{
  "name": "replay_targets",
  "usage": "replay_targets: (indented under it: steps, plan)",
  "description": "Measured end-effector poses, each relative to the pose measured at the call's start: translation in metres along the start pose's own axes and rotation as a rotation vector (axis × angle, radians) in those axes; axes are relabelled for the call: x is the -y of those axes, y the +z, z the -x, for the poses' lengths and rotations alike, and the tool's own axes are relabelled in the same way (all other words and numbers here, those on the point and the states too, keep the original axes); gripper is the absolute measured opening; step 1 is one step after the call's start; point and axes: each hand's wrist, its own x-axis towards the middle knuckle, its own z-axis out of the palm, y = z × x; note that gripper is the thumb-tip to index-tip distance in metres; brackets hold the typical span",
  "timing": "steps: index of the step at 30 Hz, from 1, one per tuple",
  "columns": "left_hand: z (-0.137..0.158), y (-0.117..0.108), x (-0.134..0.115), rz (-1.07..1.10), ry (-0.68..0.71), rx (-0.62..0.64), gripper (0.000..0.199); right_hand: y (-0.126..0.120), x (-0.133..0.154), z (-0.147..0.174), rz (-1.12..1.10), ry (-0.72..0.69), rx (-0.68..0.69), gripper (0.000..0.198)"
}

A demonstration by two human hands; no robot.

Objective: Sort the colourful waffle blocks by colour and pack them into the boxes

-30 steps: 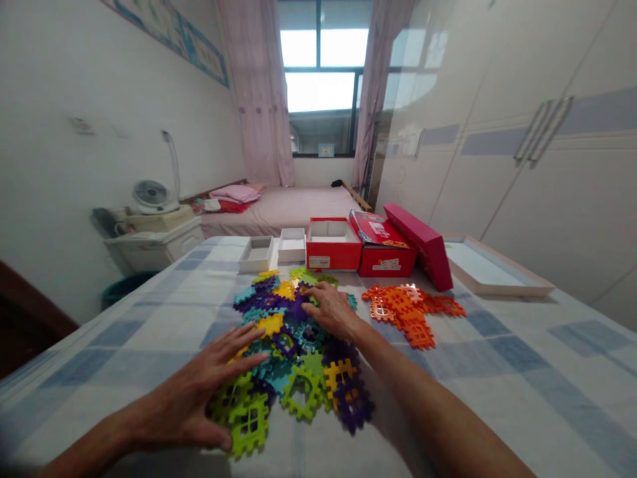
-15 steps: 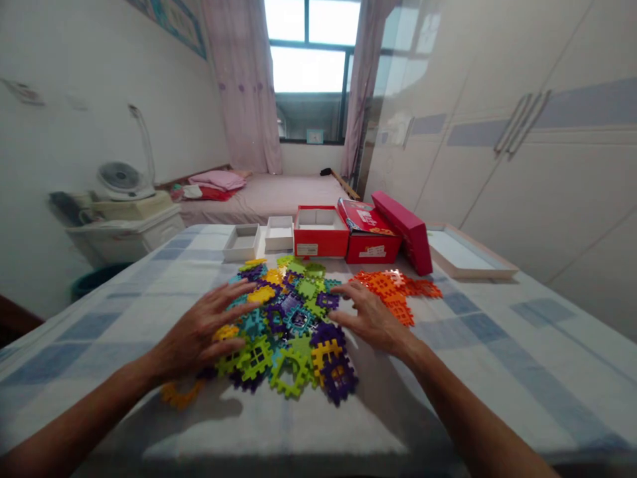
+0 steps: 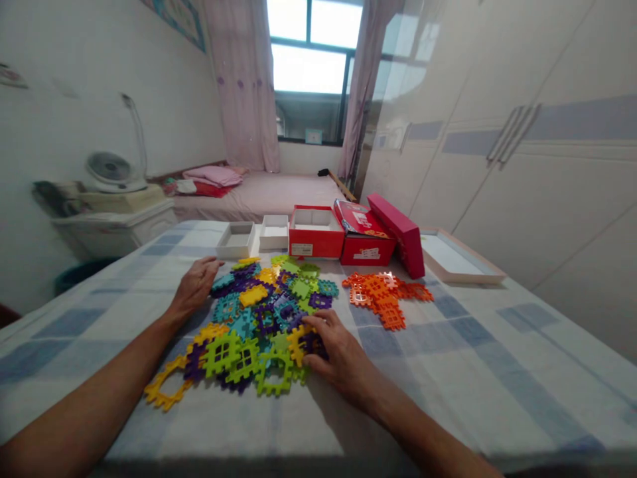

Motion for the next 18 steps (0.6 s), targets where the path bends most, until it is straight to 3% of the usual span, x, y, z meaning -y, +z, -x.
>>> replay_targets:
  steps: [6, 13, 18]
  plan:
    - [0.000, -0.001, 0.017, -0.080, -0.043, 0.053, 0.059, -0.005, 0.004, -0.031, -0.045, -0.034, -0.104, 0.037]
    - [-0.001, 0.000, 0.016, -0.121, -0.078, 0.101, 0.056, -0.016, -0.019, -0.056, -0.228, 0.153, -0.124, 0.029]
    - [-0.003, 0.001, 0.023, -0.125, -0.070, 0.106, 0.056, -0.006, -0.034, -0.077, -0.259, 0.141, -0.265, 0.028]
